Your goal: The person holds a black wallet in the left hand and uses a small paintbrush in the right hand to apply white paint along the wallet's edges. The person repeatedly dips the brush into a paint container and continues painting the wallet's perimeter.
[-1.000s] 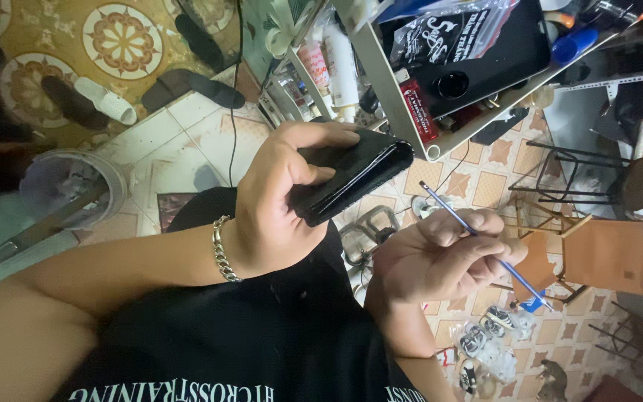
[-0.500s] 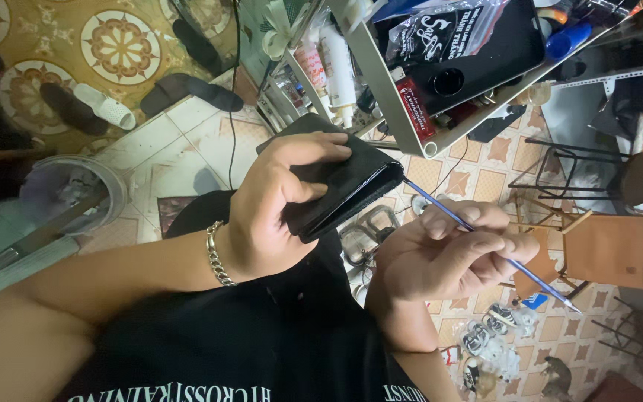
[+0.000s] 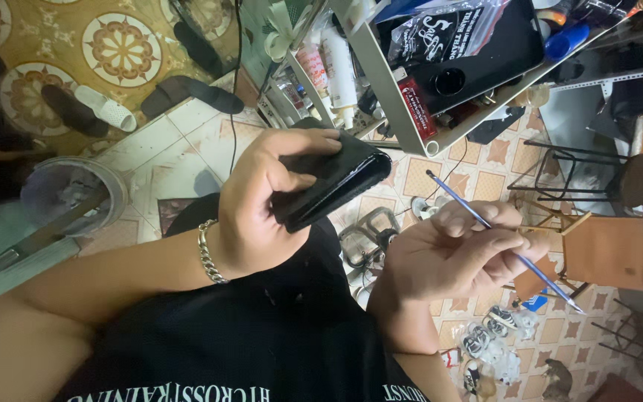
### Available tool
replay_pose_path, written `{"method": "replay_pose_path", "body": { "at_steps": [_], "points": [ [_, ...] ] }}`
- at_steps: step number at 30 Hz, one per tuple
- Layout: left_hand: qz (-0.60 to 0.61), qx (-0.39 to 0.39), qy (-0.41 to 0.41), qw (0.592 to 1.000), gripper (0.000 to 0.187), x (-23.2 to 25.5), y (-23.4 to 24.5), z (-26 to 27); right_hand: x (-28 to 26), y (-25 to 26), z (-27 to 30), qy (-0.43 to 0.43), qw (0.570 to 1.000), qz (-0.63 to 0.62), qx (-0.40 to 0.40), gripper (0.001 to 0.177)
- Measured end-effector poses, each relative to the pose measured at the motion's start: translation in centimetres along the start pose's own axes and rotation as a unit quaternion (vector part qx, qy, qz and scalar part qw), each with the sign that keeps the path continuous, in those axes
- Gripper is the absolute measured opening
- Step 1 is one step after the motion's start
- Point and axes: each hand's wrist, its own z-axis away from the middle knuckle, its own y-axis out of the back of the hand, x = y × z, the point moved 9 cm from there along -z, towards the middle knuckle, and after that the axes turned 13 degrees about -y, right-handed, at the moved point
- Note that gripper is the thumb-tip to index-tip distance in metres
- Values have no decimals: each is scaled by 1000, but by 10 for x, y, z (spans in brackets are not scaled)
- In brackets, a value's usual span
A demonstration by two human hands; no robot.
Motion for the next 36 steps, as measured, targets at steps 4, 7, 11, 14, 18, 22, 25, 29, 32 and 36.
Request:
{"method": "replay_pose_path", "body": {
  "at_steps": [4, 7, 11, 14, 18, 22, 25, 29, 32, 36],
  "points": [
    [32, 11, 36, 999, 14, -6, 6, 2, 10, 22, -2, -20, 999, -11, 49, 7],
    [44, 31, 46, 998, 14, -8, 13, 0, 17, 39, -2, -19, 997, -43, 61, 7],
    [56, 53, 50, 996, 19, -12, 28, 0, 23, 42, 2, -36, 996, -50, 71, 7],
    [77, 121, 88, 986, 28, -25, 45, 6, 13, 15, 3, -31, 999, -4, 43, 8],
    [117, 183, 54, 975, 29, -48, 78, 12, 18, 9, 4, -22, 1000, -20, -10, 4],
    [19, 268, 139, 953, 35, -80, 120, 26, 22, -1, 8, -24, 1000, 16, -1, 12],
    [175, 386, 210, 881, 28, -105, 136, 37, 27, -5, 12, -33, 999, 17, 5, 12],
    [139, 467, 498, 717, 122, -113, 145, 66, 30, -23, 18, -28, 999, 6, -32, 10],
    [269, 522, 517, 622, 82, -97, 138, 62, 33, -29, 25, -34, 999, 10, -36, 11],
    [453, 516, 412, 599, 23, -153, 137, 115, 37, -37, 30, -41, 999, 13, -18, 10]
  ]
}}
